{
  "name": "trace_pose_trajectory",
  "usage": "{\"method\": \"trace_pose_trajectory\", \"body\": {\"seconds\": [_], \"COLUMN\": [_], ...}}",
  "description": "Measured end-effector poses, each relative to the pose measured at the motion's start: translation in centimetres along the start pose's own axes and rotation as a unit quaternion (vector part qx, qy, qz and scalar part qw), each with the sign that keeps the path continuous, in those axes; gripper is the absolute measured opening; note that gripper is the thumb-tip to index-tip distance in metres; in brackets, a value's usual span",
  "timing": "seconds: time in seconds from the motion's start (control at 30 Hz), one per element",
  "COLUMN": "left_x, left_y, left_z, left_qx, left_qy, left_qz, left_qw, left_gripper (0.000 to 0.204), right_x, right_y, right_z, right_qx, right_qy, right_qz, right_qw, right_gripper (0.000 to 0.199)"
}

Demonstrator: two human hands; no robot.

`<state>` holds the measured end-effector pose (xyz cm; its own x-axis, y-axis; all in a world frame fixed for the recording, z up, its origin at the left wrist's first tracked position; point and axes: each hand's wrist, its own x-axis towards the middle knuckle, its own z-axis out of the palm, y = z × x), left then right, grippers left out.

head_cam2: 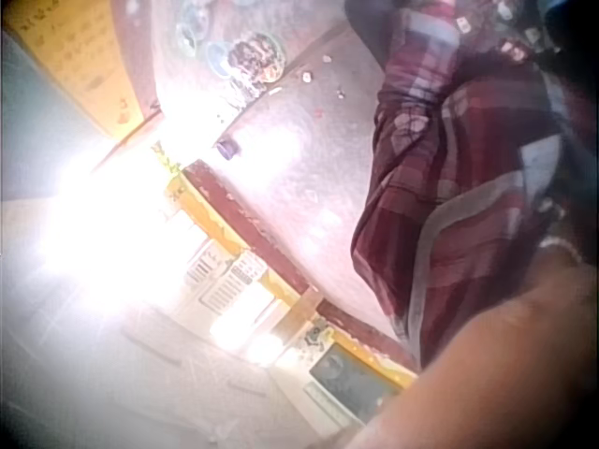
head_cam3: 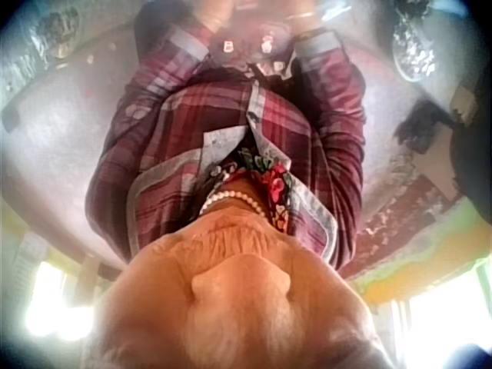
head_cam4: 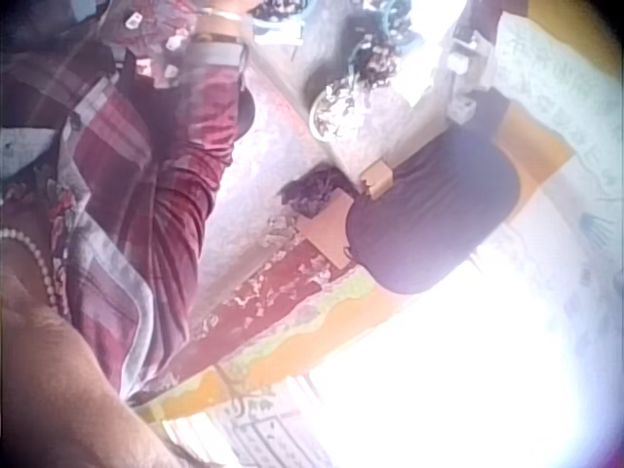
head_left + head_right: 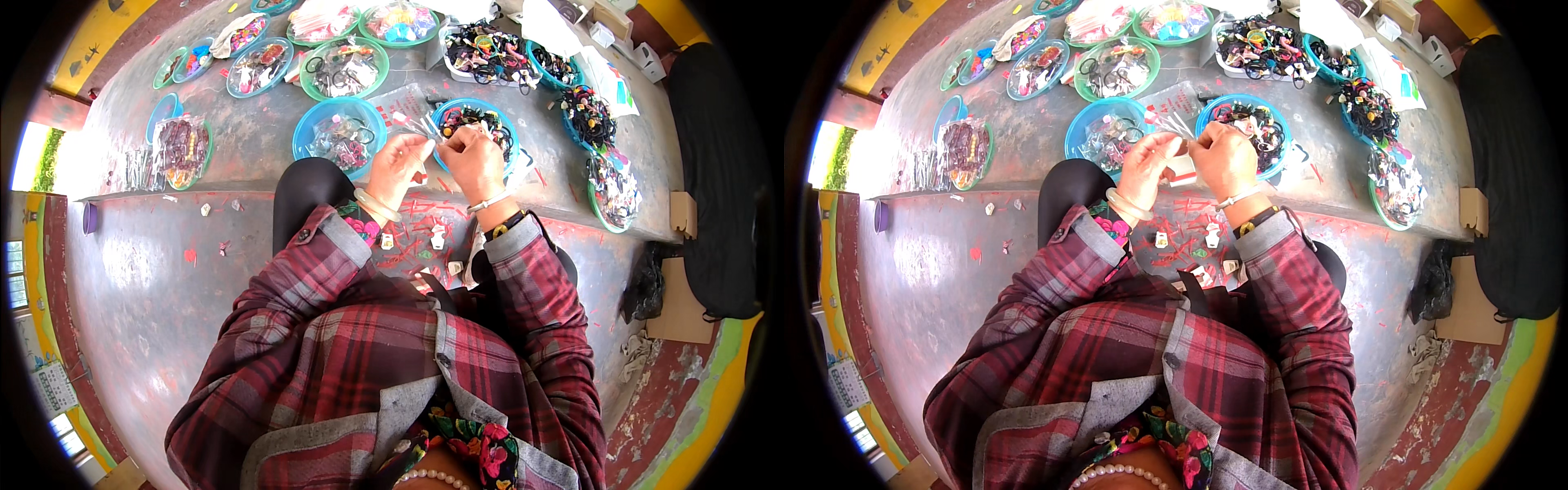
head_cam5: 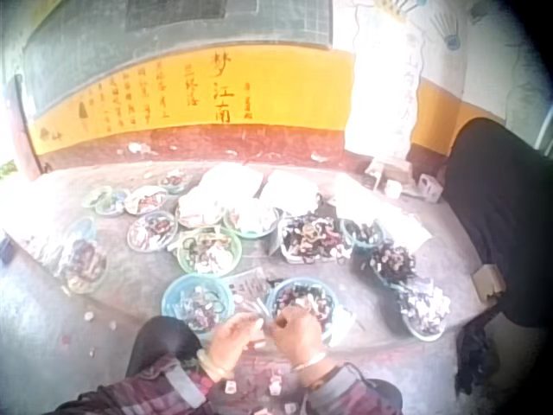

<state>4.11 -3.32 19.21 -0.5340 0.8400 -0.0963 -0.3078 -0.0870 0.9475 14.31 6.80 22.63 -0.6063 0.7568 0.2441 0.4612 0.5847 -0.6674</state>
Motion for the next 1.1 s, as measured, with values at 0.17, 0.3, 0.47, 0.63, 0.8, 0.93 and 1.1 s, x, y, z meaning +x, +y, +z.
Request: {"method": "trace_pose_trajectory", "body": {"seconds": [0.17, 0.3, 0.47, 0.63, 0.8, 0.93, 1.1], "left_x": [0.2, 0.2, 0.8, 1.0, 0.9, 1.2, 1.2], "left_y": [-0.7, -0.1, 0.0, 1.4, 1.1, 0.9, 1.3], "left_z": [0.5, 0.6, -0.9, -0.8, -1.6, -1.7, -1.4], "left_qx": [-0.026, -0.033, -0.052, -0.047, 0.029, -0.069, -0.153], "left_qy": [0.003, 0.036, 0.002, -0.049, -0.108, -0.095, -0.077], "left_qz": [0.000, -0.042, -0.060, -0.040, -0.035, -0.109, -0.100], "left_qw": [1.000, 0.998, 0.997, 0.997, 0.993, 0.987, 0.980], "left_gripper": [0.022, 0.021, 0.019, 0.019, 0.020, 0.019, 0.013], "right_x": [-0.7, -1.0, -0.7, 1.5, 1.7, 1.2, 1.0], "right_y": [-0.4, -1.0, -0.3, 2.1, 2.3, 3.0, 3.0], "right_z": [0.6, 0.6, 0.6, -1.3, -2.5, -1.7, -0.8], "right_qx": [-0.172, -0.181, -0.079, 0.247, 0.396, 0.429, 0.422], "right_qy": [0.054, 0.031, -0.026, -0.071, -0.244, -0.234, -0.213], "right_qz": [-0.188, -0.222, -0.185, 0.028, 0.117, 0.124, 0.140], "right_qw": [0.966, 0.958, 0.979, 0.966, 0.877, 0.863, 0.870], "right_gripper": [0.012, 0.011, 0.017, 0.030, 0.015, 0.012, 0.014]}}
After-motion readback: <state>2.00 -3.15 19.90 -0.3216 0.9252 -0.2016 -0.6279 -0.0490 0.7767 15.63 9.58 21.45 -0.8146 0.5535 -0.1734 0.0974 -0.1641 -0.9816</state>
